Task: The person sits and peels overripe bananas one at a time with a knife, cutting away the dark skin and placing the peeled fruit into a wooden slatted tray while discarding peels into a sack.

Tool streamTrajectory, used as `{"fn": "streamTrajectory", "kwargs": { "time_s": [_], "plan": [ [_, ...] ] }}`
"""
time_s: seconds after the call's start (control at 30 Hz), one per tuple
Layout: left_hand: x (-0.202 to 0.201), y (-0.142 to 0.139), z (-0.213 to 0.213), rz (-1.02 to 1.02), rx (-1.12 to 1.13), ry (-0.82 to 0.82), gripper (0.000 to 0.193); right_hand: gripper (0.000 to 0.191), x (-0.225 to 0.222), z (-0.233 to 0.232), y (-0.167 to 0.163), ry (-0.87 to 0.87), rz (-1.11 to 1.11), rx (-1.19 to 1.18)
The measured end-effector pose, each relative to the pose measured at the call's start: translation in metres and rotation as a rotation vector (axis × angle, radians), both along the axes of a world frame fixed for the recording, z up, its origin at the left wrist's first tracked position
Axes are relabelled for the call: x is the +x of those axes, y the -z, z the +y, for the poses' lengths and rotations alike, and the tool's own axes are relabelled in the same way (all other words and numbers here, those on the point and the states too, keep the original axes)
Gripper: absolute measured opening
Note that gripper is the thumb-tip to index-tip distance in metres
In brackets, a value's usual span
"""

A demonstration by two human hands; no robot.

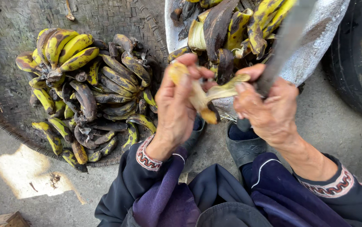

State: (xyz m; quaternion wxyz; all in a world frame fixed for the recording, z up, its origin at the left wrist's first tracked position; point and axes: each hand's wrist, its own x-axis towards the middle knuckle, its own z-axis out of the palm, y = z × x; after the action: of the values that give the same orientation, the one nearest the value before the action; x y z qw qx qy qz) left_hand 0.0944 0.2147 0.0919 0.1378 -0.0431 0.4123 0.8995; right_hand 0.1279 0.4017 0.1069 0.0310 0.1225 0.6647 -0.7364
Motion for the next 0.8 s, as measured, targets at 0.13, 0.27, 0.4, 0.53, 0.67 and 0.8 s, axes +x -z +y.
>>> {"fn": "streamTrajectory", "kwargs": {
  "time_s": [0.13, 0.27, 0.4, 0.53, 0.67, 0.8],
  "plan": [
    [-0.016, -0.002, -0.021, -0.083, 0.230, -0.183, 0.049, 0.008, 0.004, 0.017, -0.027, 0.076, 0.223, -0.154],
    [-0.021, -0.007, -0.031, -0.018, 0.289, -0.212, 0.045, 0.032, -0.019, 0.036, -0.060, -0.098, 0.237, 0.186],
    [-0.022, -0.012, -0.031, -0.009, 0.335, -0.190, 0.037, 0.051, -0.030, 0.036, -0.050, -0.380, 0.196, 0.239],
    [-0.022, -0.015, -0.034, -0.145, 0.320, -0.217, 0.040, 0.041, 0.002, 0.023, -0.025, -0.636, 0.021, 0.290],
    [-0.021, -0.018, -0.036, -0.125, 0.369, -0.199, 0.037, 0.042, 0.021, 0.019, -0.011, -0.695, -0.027, 0.306],
    [-0.020, -0.019, -0.035, -0.129, 0.396, -0.192, 0.034, 0.037, 0.021, 0.015, -0.008, -0.710, 0.193, 0.304]
  ]
}}
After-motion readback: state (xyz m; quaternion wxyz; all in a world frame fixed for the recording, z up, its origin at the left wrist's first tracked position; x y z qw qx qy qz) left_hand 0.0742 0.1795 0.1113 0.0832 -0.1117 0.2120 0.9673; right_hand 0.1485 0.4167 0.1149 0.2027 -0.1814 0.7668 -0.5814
